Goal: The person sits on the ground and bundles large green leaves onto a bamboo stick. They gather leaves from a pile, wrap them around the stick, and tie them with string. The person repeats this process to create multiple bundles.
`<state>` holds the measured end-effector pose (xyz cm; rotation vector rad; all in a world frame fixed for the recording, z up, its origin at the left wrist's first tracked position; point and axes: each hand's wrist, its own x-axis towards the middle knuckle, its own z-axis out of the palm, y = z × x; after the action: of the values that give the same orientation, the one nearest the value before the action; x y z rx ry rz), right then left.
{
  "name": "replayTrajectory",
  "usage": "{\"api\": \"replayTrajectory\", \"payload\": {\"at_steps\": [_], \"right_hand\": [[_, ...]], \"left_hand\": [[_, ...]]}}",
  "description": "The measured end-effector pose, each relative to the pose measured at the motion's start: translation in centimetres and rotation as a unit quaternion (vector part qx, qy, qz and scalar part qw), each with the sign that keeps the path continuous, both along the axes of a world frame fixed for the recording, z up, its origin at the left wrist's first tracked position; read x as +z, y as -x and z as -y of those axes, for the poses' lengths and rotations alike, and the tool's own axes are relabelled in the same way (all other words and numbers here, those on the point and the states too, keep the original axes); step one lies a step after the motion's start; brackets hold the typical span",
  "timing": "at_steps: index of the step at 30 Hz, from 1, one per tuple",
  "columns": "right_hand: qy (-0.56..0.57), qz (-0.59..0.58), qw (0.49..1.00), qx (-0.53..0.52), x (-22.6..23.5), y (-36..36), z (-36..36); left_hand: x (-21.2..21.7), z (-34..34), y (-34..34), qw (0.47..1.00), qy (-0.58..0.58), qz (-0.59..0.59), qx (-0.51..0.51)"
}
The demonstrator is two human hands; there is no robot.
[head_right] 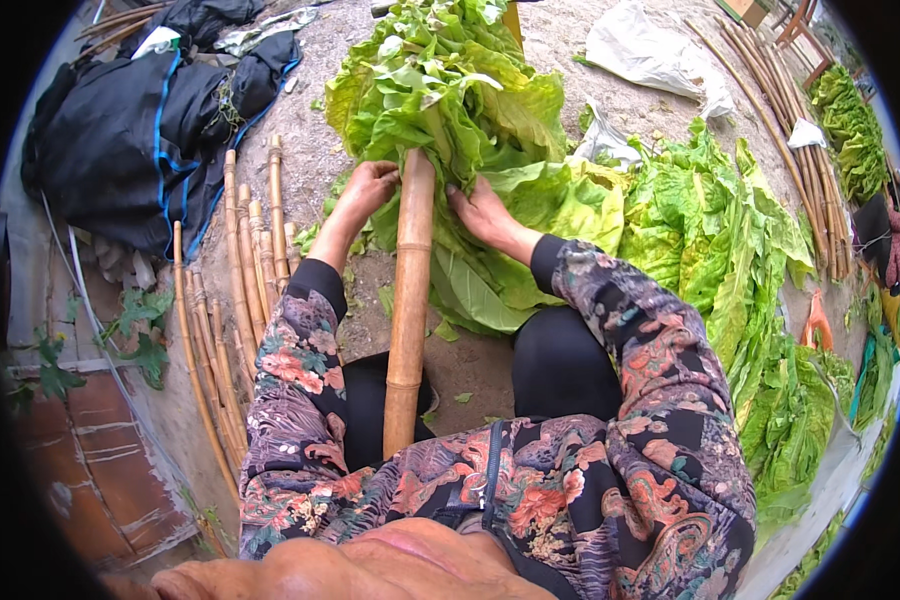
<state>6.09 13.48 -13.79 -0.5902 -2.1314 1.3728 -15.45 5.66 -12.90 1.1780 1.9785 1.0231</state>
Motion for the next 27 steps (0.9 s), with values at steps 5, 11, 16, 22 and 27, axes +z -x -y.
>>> {"api": "replayTrajectory", "payload": {"at_steps": [5,11,16,22,27], "right_hand": [[-0.073,0.011,0.985,0.156,-2.3,2.0,-1.7],[-0.247,0.447,0.857,0.074,7.0,-3.1,-1.1],[-0.351,0.102,0.931,-0.007,16.8,-7.7,9.4],[0.286,0.035,0.887,0.36,17.7,-8.7,25.6],[0.428,-0.123,0.833,0.329,17.1,-10.7,30.5]], "left_hand": [[1.1,0.7,1.5,0.999,-0.015,-0.003,0.052],[7.8,12.6,-1.6,0.997,0.019,0.08,0.012],[15.5,30.2,-5.4,0.94,-0.169,0.295,-0.023],[20.1,38.0,-18.3,0.941,-0.184,0.281,-0.032],[19.2,43.9,-25.5,0.957,-0.086,0.272,0.049]]}}
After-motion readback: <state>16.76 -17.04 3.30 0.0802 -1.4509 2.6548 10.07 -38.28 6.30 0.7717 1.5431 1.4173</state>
